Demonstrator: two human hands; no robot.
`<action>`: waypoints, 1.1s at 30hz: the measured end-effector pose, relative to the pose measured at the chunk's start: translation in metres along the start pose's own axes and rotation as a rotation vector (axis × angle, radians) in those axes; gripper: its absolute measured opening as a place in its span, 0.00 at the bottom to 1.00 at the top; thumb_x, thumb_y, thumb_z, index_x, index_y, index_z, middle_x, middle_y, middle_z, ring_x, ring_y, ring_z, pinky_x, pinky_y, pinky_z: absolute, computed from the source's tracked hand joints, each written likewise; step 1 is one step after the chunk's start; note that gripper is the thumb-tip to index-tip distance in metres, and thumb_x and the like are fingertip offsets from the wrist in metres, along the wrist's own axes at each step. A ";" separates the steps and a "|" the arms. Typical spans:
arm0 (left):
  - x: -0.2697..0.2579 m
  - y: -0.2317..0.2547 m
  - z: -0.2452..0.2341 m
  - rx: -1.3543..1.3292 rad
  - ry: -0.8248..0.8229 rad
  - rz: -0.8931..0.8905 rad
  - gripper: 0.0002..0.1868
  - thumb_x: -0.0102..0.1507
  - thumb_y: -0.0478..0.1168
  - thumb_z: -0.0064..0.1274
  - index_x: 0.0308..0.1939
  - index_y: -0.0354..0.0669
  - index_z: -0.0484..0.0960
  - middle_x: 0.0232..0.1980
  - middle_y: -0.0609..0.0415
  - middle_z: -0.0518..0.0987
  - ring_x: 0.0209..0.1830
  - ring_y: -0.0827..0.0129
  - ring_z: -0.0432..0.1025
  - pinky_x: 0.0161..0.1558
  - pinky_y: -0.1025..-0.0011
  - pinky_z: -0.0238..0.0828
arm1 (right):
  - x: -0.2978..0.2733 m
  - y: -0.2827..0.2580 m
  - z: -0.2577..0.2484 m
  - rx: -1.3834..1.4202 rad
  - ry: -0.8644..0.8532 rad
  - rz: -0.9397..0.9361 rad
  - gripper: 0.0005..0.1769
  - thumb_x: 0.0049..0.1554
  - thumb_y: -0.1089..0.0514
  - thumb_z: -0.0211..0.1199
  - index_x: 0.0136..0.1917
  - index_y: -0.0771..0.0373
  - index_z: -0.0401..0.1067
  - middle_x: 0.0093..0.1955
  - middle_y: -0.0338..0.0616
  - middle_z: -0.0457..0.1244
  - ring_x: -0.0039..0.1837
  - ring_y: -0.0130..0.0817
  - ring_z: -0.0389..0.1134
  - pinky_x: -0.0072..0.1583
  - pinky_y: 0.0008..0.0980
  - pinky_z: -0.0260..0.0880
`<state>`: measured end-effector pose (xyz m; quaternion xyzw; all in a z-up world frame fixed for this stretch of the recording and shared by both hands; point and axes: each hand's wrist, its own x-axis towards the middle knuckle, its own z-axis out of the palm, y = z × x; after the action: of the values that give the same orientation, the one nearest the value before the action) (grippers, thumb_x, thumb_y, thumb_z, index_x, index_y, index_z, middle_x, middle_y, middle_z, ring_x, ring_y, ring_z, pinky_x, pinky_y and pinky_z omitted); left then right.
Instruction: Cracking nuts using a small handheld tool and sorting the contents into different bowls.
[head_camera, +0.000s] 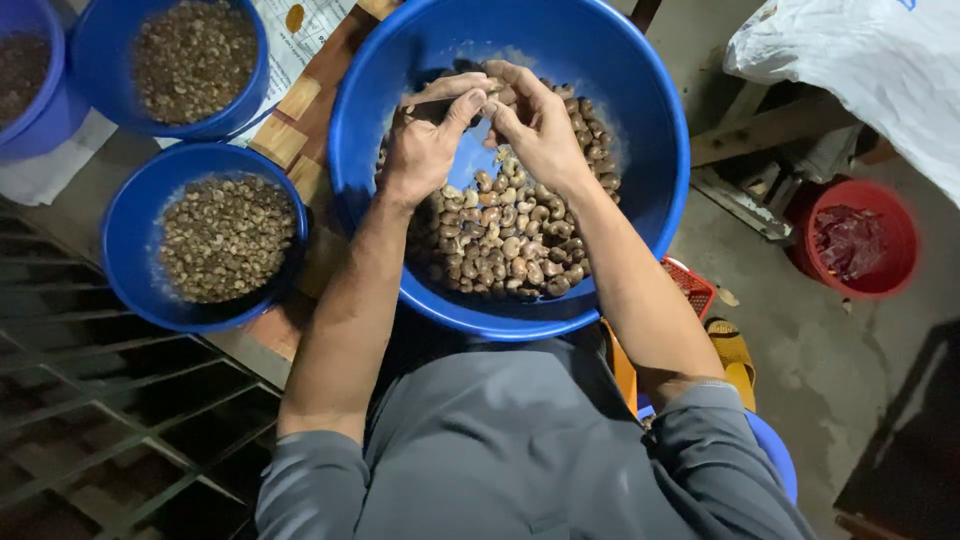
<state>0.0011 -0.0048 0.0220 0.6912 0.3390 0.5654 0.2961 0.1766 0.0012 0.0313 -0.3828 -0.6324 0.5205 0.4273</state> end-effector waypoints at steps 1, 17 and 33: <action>0.000 -0.001 0.000 0.008 0.021 -0.008 0.10 0.72 0.40 0.52 0.51 0.39 0.85 0.53 0.48 0.85 0.56 0.61 0.79 0.62 0.67 0.77 | 0.000 0.001 0.001 -0.034 0.010 -0.018 0.27 0.67 0.54 0.59 0.73 0.70 0.59 0.53 0.44 0.66 0.45 0.27 0.70 0.50 0.26 0.81; -0.003 -0.010 0.002 -0.054 0.013 -0.045 0.10 0.72 0.39 0.53 0.49 0.37 0.86 0.56 0.45 0.83 0.60 0.61 0.77 0.65 0.68 0.76 | -0.002 0.017 -0.007 -0.337 -0.031 -0.217 0.31 0.69 0.54 0.60 0.78 0.70 0.55 0.70 0.53 0.62 0.63 0.33 0.66 0.62 0.31 0.68; 0.001 0.014 -0.006 -0.082 -0.018 -0.067 0.14 0.74 0.44 0.49 0.54 0.37 0.83 0.57 0.44 0.82 0.57 0.57 0.80 0.58 0.68 0.83 | -0.004 0.004 -0.010 -0.033 -0.180 -0.063 0.35 0.71 0.50 0.55 0.81 0.71 0.50 0.48 0.37 0.60 0.44 0.24 0.66 0.45 0.20 0.65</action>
<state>-0.0030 -0.0125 0.0350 0.6720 0.3359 0.5621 0.3459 0.1875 0.0011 0.0271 -0.3215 -0.6883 0.5286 0.3786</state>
